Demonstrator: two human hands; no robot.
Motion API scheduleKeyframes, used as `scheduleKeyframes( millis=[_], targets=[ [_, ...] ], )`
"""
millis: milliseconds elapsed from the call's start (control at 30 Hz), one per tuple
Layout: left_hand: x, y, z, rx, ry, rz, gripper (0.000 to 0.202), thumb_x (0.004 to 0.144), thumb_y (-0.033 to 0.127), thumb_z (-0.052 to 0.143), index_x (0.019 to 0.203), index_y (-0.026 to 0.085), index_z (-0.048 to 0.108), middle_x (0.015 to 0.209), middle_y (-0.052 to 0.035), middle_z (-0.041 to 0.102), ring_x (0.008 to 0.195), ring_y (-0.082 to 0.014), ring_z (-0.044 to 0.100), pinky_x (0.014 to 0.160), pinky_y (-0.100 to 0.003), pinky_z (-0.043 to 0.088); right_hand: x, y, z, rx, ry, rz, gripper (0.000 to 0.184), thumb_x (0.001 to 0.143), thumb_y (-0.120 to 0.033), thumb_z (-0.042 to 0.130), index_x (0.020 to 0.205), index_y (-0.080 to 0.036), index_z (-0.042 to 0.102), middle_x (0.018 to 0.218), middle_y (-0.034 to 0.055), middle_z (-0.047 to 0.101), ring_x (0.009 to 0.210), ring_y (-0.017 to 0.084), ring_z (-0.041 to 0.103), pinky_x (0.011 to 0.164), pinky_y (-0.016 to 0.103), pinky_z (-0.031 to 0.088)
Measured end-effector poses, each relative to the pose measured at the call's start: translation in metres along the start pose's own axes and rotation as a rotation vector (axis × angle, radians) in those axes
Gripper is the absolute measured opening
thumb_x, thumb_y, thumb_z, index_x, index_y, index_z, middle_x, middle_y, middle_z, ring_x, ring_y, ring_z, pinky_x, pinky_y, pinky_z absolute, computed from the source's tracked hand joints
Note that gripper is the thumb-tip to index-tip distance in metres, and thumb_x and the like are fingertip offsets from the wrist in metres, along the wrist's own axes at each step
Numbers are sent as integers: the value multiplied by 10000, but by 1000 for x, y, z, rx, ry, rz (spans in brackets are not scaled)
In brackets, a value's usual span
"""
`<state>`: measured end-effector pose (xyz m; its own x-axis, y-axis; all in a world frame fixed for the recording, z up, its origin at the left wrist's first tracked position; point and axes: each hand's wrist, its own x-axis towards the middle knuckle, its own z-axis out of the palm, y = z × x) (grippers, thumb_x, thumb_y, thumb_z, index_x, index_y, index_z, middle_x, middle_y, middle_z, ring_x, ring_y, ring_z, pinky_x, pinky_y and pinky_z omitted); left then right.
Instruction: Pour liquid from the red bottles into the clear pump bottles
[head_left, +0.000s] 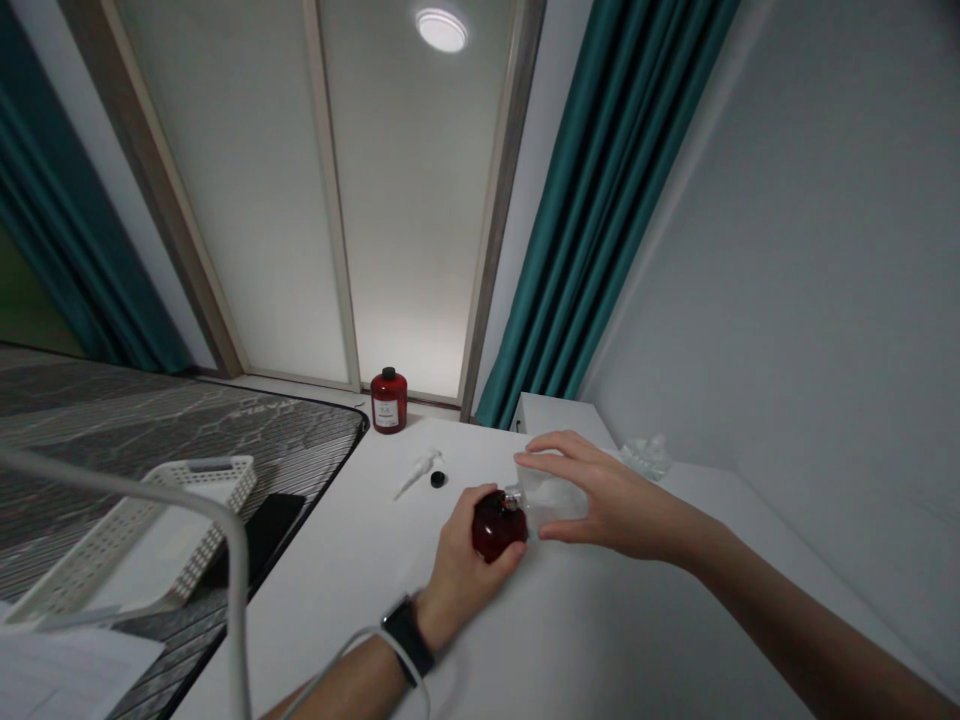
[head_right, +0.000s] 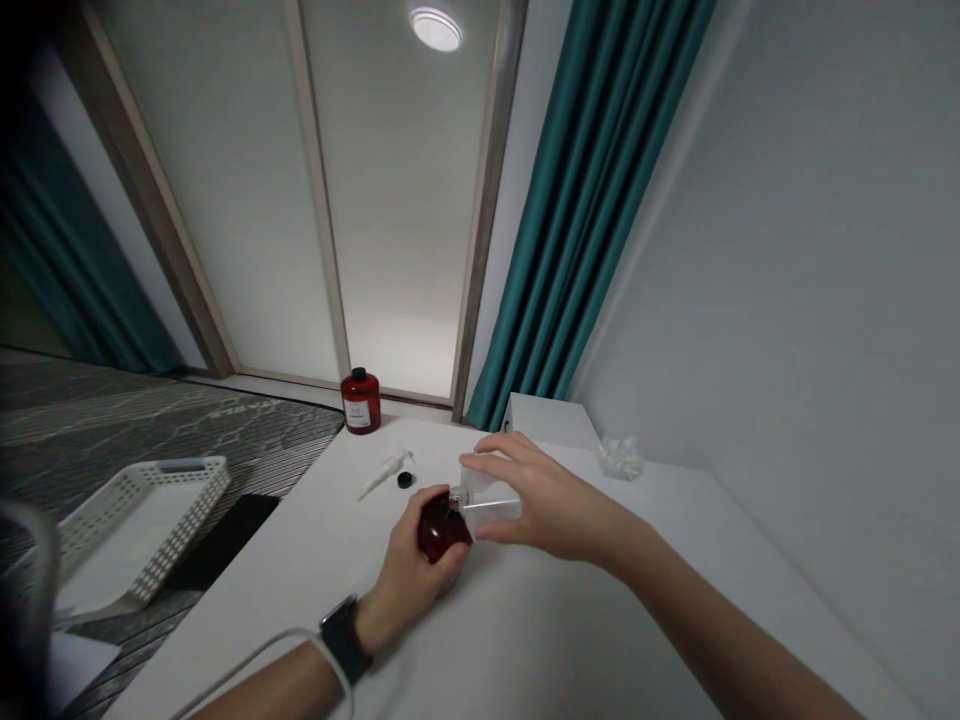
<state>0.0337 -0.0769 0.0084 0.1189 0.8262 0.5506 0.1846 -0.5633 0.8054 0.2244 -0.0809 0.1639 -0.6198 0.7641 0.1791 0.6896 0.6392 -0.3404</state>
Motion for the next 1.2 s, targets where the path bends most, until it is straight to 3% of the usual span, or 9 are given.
scheduleKeyframes(
  millis=[1200],
  targets=[
    [-2, 0, 2, -38, 9, -21, 484, 746, 265, 656, 1203, 187, 516, 1101, -92, 649, 990, -250, 640, 894, -409, 531, 5, 3, -6, 37, -67, -13, 683, 779, -374, 803, 1403, -329, 528, 1369, 76, 541, 1293, 274, 503, 1122, 487, 412]
  ],
)
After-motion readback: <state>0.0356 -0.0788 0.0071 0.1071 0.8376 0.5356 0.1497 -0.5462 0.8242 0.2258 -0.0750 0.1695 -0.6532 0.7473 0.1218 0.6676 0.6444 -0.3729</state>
